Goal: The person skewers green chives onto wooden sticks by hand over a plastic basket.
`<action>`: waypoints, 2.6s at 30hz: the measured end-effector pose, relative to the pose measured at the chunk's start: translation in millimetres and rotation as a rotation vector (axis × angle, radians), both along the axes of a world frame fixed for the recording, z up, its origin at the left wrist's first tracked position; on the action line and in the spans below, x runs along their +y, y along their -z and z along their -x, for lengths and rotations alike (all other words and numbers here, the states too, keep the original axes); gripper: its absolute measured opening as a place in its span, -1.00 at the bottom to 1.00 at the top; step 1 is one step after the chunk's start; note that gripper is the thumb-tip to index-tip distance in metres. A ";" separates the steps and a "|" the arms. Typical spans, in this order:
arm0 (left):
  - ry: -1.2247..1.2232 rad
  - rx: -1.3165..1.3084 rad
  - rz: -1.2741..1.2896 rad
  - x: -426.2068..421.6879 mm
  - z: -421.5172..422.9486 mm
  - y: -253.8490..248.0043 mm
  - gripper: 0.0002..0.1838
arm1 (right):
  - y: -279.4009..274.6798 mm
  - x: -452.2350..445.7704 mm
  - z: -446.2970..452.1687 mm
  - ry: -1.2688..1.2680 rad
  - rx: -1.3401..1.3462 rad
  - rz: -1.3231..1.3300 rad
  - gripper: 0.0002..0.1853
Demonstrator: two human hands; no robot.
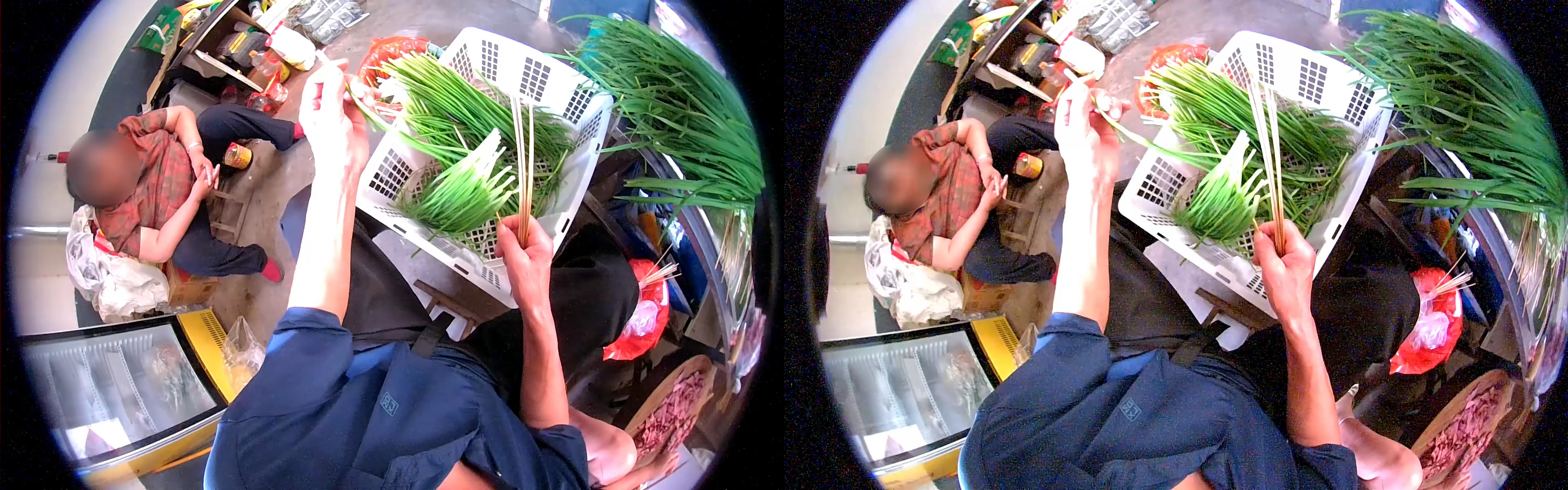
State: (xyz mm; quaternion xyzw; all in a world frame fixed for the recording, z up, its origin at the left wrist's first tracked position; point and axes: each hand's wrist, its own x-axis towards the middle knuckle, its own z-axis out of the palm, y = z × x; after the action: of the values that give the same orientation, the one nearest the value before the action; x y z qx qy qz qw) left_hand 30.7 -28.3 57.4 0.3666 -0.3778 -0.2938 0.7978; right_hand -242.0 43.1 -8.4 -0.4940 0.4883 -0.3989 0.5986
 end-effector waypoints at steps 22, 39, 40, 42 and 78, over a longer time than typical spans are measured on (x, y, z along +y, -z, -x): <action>0.365 0.051 -0.283 19.1 41.7 60.8 -0.78 | 4.5 3.0 -0.2 -0.045 -0.016 0.042 -0.91; 0.404 0.142 -0.304 18.3 49.7 52.7 -0.80 | 5.2 3.1 -0.5 -0.074 -0.006 0.050 -0.90; 0.404 0.137 -0.301 18.2 49.7 52.4 -0.80 | 5.2 3.1 -0.4 -0.076 -0.006 0.046 -0.90; 0.399 0.127 -0.293 18.2 50.3 53.3 -0.80 | 4.3 3.1 -0.6 -0.073 0.002 0.044 -0.89; 0.518 0.051 -0.427 27.3 65.6 60.6 -0.42 | 4.2 3.4 2.0 -0.032 -0.056 0.009 -0.92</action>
State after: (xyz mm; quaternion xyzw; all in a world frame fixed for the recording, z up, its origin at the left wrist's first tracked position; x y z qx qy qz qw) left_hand -34.9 -1.0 -3.2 0.4097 -0.3684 -0.5685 0.6110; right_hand -244.0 46.5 -12.6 -0.4929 0.4617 -0.4050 0.6163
